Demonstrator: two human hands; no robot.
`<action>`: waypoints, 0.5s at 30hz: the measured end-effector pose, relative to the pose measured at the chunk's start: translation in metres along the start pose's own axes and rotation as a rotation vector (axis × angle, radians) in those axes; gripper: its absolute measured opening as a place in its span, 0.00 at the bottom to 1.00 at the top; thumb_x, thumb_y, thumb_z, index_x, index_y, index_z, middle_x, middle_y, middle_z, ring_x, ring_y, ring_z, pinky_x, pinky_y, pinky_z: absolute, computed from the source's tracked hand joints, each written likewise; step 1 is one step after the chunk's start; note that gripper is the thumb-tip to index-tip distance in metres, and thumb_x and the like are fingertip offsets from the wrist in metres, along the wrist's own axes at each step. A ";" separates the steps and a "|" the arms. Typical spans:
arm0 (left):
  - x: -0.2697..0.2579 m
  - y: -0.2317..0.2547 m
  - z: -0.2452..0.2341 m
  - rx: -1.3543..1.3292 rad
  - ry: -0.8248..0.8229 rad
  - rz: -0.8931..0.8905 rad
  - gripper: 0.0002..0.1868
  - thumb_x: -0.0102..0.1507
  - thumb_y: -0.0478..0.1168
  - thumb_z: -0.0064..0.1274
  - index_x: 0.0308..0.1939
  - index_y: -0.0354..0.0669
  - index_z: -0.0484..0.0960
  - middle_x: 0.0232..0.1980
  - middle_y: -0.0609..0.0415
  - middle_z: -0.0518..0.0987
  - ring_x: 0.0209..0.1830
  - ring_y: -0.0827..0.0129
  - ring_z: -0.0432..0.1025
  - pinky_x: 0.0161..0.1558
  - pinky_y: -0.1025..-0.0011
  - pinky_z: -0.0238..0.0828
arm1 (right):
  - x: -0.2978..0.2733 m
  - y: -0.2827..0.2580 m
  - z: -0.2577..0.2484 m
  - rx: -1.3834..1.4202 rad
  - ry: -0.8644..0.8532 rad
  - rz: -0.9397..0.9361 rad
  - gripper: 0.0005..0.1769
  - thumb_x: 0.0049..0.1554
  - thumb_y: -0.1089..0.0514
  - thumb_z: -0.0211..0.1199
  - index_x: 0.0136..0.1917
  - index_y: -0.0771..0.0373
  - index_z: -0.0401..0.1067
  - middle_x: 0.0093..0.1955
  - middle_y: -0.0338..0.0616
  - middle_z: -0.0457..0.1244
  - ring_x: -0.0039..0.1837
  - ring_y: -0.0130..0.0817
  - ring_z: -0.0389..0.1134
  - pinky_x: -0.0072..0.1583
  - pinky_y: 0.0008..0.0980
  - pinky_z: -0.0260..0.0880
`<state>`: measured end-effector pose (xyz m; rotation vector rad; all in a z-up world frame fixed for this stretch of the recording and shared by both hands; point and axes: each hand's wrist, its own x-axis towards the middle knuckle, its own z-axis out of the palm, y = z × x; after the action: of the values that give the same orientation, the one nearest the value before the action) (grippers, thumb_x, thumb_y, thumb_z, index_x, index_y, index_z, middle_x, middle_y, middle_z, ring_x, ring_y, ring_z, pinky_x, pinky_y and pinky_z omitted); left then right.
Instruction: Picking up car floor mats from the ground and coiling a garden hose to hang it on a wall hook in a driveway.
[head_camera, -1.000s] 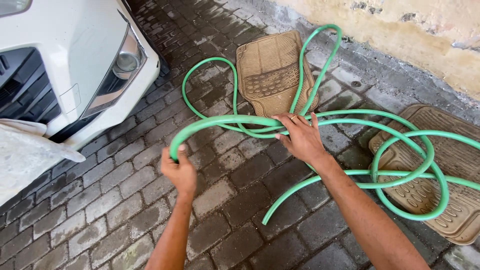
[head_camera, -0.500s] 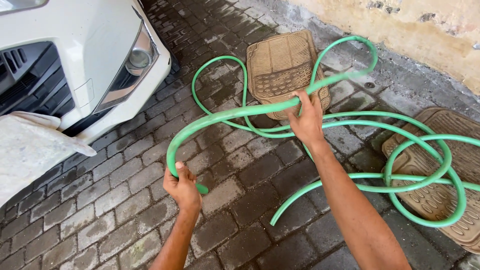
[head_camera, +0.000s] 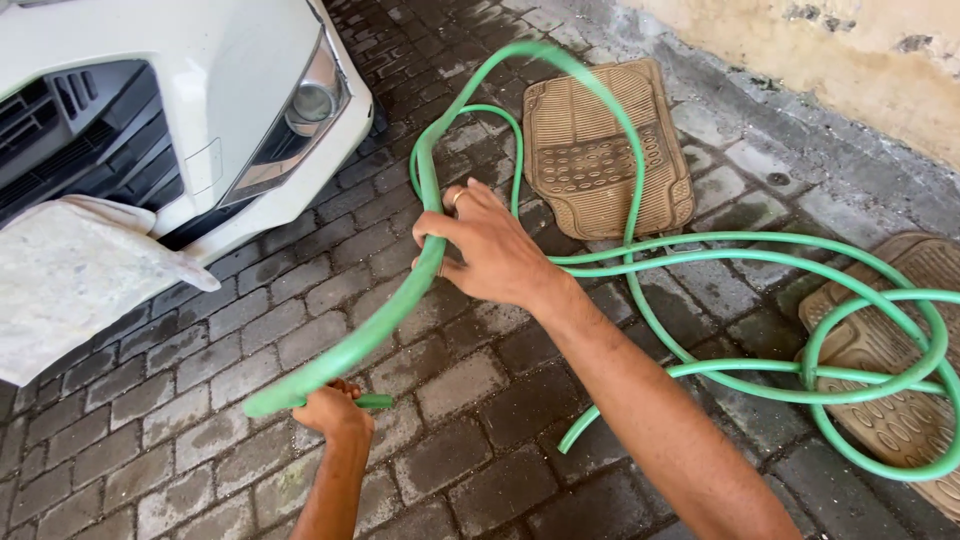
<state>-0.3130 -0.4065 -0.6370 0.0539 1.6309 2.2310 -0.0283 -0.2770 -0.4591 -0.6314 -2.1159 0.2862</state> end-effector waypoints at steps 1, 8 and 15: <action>0.005 0.004 -0.001 -0.002 0.006 0.001 0.17 0.65 0.32 0.39 0.57 0.50 0.63 0.26 0.63 0.53 0.19 0.70 0.51 0.22 0.74 0.53 | -0.004 0.002 0.005 0.003 -0.003 -0.004 0.23 0.48 0.57 0.77 0.55 0.41 0.74 0.49 0.52 0.62 0.57 0.52 0.69 0.75 0.61 0.54; 0.005 0.037 0.001 0.128 0.031 0.184 0.23 0.73 0.46 0.50 0.23 0.47 0.67 0.16 0.58 0.58 0.12 0.72 0.54 0.17 0.73 0.55 | -0.050 0.024 0.014 -0.069 -0.170 0.223 0.11 0.58 0.46 0.69 0.52 0.49 0.77 0.41 0.45 0.60 0.52 0.43 0.67 0.70 0.56 0.57; 0.002 0.065 0.035 0.175 -0.086 0.260 0.20 0.73 0.47 0.52 0.26 0.50 0.70 0.16 0.62 0.60 0.09 0.78 0.54 0.14 0.79 0.54 | -0.077 0.042 0.005 0.269 0.031 0.285 0.10 0.60 0.54 0.68 0.48 0.63 0.76 0.35 0.46 0.62 0.38 0.42 0.66 0.49 0.44 0.68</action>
<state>-0.3243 -0.3905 -0.5655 0.4247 1.8576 2.2253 0.0185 -0.2827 -0.5332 -0.7685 -1.9115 0.7022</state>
